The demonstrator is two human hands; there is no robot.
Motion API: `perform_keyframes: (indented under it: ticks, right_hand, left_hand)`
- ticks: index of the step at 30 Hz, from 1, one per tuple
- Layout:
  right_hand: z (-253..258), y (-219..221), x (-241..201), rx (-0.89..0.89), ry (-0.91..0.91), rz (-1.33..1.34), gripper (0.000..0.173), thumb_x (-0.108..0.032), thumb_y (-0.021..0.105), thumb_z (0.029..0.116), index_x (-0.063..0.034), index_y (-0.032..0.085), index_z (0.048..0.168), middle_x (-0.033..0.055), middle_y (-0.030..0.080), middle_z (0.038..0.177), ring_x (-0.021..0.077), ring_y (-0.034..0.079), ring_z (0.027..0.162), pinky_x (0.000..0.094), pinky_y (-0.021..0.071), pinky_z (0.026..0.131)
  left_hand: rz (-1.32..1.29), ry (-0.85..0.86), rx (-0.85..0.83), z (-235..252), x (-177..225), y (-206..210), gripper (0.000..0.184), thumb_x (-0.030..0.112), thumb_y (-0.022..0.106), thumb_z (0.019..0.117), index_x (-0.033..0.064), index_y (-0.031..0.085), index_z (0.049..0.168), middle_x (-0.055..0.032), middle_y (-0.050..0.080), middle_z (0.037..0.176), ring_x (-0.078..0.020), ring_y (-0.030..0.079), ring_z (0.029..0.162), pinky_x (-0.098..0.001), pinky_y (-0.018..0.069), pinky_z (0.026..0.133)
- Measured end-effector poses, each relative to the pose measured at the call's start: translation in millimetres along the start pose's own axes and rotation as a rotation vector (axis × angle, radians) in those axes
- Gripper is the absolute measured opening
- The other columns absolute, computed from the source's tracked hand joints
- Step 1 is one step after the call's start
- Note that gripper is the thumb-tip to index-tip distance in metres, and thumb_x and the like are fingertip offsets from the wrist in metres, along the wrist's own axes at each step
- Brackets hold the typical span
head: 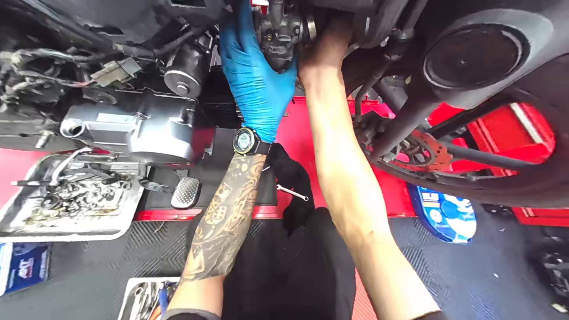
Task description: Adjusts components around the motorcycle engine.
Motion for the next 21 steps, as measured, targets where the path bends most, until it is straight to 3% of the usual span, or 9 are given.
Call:
perform_keyframes:
  ticks: [3,6,9,12,16,19,21]
  right_hand:
    - [5,-4,7,0.05,-0.037,-0.152,0.023,-0.006,0.052,0.1018,0.0017,0.058,0.123,0.0158,0.064,0.112,0.0212,0.065,0.103,0.0413,0.0582,0.088]
    - [-8,-3,-3,-0.052,-0.236,-0.145,0.024,-0.011,0.041,0.1063,0.0033,0.058,0.117,0.0158,0.064,0.104,0.0205,0.066,0.097,0.0408,0.059,0.083]
    - [-49,23,-52,0.034,-0.192,-0.207,0.03,-0.018,0.025,0.1123,-0.0076,0.053,0.106,0.0063,0.057,0.091,0.0139,0.06,0.085,0.0348,0.0551,0.076]
    - [-2,-5,-3,-0.033,-0.429,-0.183,0.024,-0.014,0.038,0.1075,0.0004,0.057,0.112,0.0132,0.064,0.097,0.0197,0.066,0.088,0.0411,0.0593,0.075]
    - [13,-5,11,0.035,-0.32,-0.233,0.024,-0.015,0.039,0.1072,-0.0001,0.057,0.114,0.0139,0.064,0.099,0.0211,0.066,0.091,0.0436,0.0593,0.08]
    - [-19,9,-25,-0.011,-0.267,-0.241,0.026,-0.016,0.035,0.1099,-0.0014,0.056,0.112,0.0111,0.062,0.096,0.0169,0.064,0.088,0.0372,0.0579,0.077]
    - [-51,20,-56,-0.038,-0.091,-0.226,0.028,-0.018,0.027,0.112,-0.0061,0.053,0.112,0.0075,0.057,0.096,0.0142,0.06,0.09,0.0347,0.0547,0.079]
  left_hand:
    - [0.065,0.03,-0.022,10,-4,2,0.098,0.056,0.084,0.0616,0.0032,0.061,0.14,-0.0194,0.065,0.131,-0.0325,0.06,0.124,-0.0406,0.0468,0.106]
    - [0.035,0.064,0.013,13,-8,3,0.088,0.057,0.084,0.0608,0.0084,0.07,0.133,-0.0192,0.069,0.123,-0.0325,0.064,0.118,-0.041,0.0508,0.098]
    - [-0.028,0.102,0.063,14,-11,6,0.088,0.053,0.085,0.0616,0.002,0.069,0.131,-0.0213,0.07,0.124,-0.0341,0.065,0.118,-0.0416,0.0511,0.101]
    - [-0.029,0.169,0.075,20,-10,10,0.082,0.05,0.082,0.0626,0.0005,0.07,0.127,-0.019,0.073,0.116,-0.0332,0.069,0.109,-0.0454,0.0521,0.092]
    - [-0.03,0.182,-0.012,25,-10,11,0.082,0.049,0.08,0.0645,0.0007,0.068,0.129,-0.0199,0.072,0.121,-0.0355,0.067,0.112,-0.0506,0.0501,0.095]
    - [-0.038,0.169,-0.051,28,-6,11,0.085,0.05,0.079,0.0628,0.0013,0.066,0.131,-0.0189,0.07,0.123,-0.0348,0.065,0.115,-0.0521,0.0485,0.096]
    - [-0.048,0.15,-0.072,25,-8,7,0.086,0.049,0.081,0.0629,0.001,0.065,0.132,-0.0195,0.068,0.127,-0.0359,0.064,0.118,-0.0539,0.0472,0.099]
Point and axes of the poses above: each hand's wrist, its own z-axis towards the middle knuckle, its own y-axis out of the palm, x = y × z, the point moved 2 cm from there along z, towards the middle knuckle
